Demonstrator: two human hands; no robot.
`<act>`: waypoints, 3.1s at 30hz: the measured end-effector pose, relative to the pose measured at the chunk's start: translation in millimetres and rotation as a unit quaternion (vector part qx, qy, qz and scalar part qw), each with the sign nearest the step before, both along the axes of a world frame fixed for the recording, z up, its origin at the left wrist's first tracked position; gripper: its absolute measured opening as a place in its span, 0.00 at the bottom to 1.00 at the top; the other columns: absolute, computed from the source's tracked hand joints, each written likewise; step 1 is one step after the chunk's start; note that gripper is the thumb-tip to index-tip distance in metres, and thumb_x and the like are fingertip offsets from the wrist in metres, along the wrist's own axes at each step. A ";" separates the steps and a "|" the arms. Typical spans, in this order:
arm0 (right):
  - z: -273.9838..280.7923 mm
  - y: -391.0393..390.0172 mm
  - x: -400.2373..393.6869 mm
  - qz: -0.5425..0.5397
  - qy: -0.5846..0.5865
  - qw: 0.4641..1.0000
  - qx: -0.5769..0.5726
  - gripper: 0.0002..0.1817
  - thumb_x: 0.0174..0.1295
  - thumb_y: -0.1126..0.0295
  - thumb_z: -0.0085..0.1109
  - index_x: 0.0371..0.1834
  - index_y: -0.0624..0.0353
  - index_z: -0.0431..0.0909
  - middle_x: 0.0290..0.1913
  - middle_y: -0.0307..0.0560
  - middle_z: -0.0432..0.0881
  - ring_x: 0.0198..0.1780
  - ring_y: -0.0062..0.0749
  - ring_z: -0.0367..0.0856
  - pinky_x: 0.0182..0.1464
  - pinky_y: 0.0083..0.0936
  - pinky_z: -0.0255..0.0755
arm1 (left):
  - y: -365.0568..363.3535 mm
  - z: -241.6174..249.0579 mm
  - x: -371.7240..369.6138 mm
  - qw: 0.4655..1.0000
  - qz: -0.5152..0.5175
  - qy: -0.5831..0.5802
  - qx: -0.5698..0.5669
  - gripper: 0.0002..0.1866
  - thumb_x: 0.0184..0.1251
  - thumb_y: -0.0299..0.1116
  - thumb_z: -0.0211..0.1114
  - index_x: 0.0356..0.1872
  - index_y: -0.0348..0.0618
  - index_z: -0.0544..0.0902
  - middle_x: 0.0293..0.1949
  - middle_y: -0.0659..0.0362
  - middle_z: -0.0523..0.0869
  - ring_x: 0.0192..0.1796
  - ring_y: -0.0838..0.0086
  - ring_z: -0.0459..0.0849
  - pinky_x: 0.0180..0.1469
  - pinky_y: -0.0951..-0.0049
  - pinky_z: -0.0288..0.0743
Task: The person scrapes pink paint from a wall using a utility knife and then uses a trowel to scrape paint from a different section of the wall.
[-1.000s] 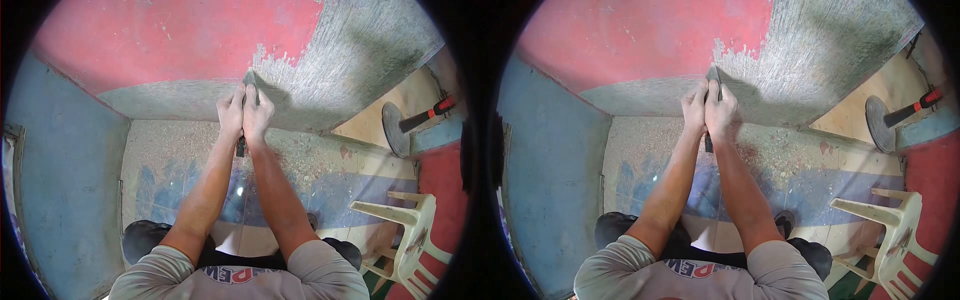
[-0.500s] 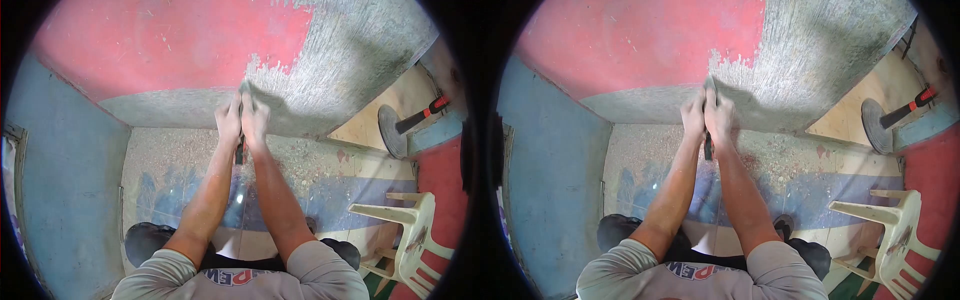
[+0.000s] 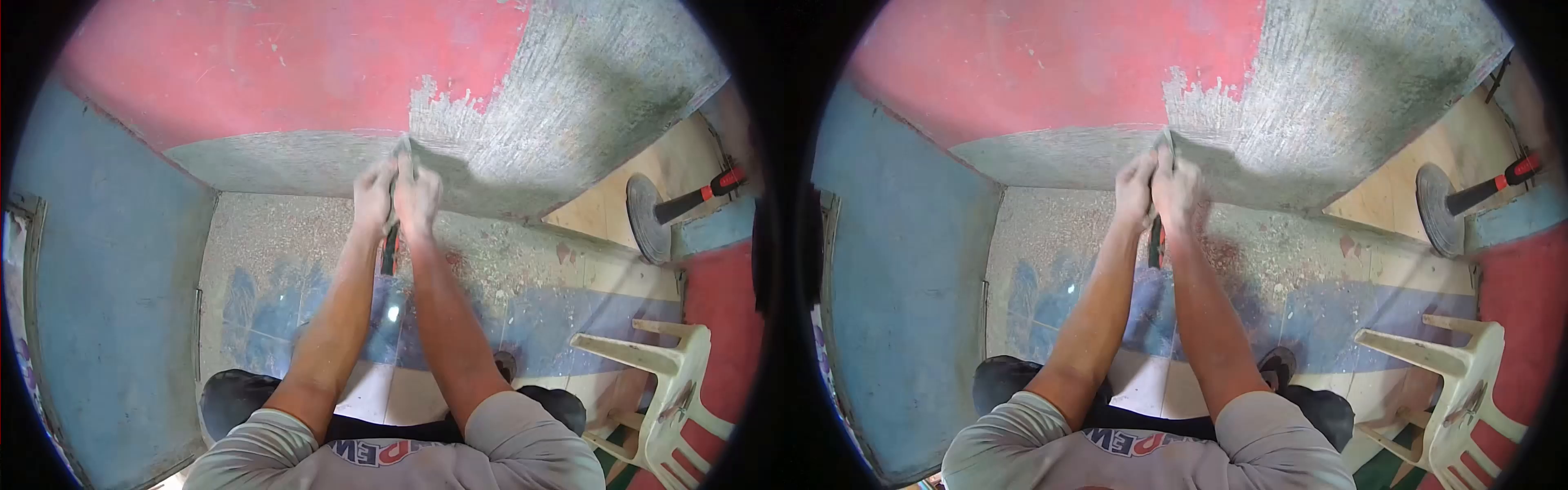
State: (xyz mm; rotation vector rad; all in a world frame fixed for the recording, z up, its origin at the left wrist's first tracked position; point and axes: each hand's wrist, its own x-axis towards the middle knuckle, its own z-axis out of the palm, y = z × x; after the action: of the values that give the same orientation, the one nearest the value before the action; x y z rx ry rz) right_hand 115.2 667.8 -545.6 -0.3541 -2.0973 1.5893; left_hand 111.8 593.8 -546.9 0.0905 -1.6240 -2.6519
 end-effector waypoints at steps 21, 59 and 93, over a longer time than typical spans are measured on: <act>35.4 0.3 0.1 -0.012 -0.036 0.999 -0.012 0.26 0.74 0.52 0.58 0.33 0.69 0.84 0.29 0.69 0.82 0.32 0.64 0.85 0.39 0.49 0.75 | 4.9 15.1 2.1 0.999 0.014 0.031 0.007 0.12 0.83 0.31 0.61 0.48 0.33 0.88 0.41 0.64 0.89 0.43 0.82 0.81 0.46 0.78 0.77; -18.7 -19.9 -4.0 -0.024 0.027 0.999 -0.003 0.28 0.76 0.51 0.54 0.32 0.69 0.84 0.29 0.70 0.81 0.33 0.70 0.82 0.40 0.52 0.73 | -17.3 -33.9 -8.0 0.994 0.036 0.025 -0.103 0.11 0.81 0.31 0.63 0.42 0.34 0.90 0.38 0.65 0.88 0.41 0.83 0.81 0.44 0.77 0.77; -43.5 -20.3 -2.0 -0.037 0.007 0.999 -0.015 0.24 0.74 0.52 0.60 0.34 0.67 0.86 0.30 0.67 0.83 0.33 0.65 0.85 0.39 0.46 0.77 | -16.1 -39.9 -3.8 0.976 0.069 0.075 -0.195 0.12 0.80 0.32 0.63 0.43 0.31 0.88 0.36 0.65 0.87 0.42 0.82 0.79 0.47 0.73 0.77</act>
State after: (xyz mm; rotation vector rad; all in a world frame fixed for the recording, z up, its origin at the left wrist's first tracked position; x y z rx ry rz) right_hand 113.3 647.5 -589.0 -0.4244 -2.0296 1.5768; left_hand 108.0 577.8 -586.8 -0.0081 -1.9648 -2.1375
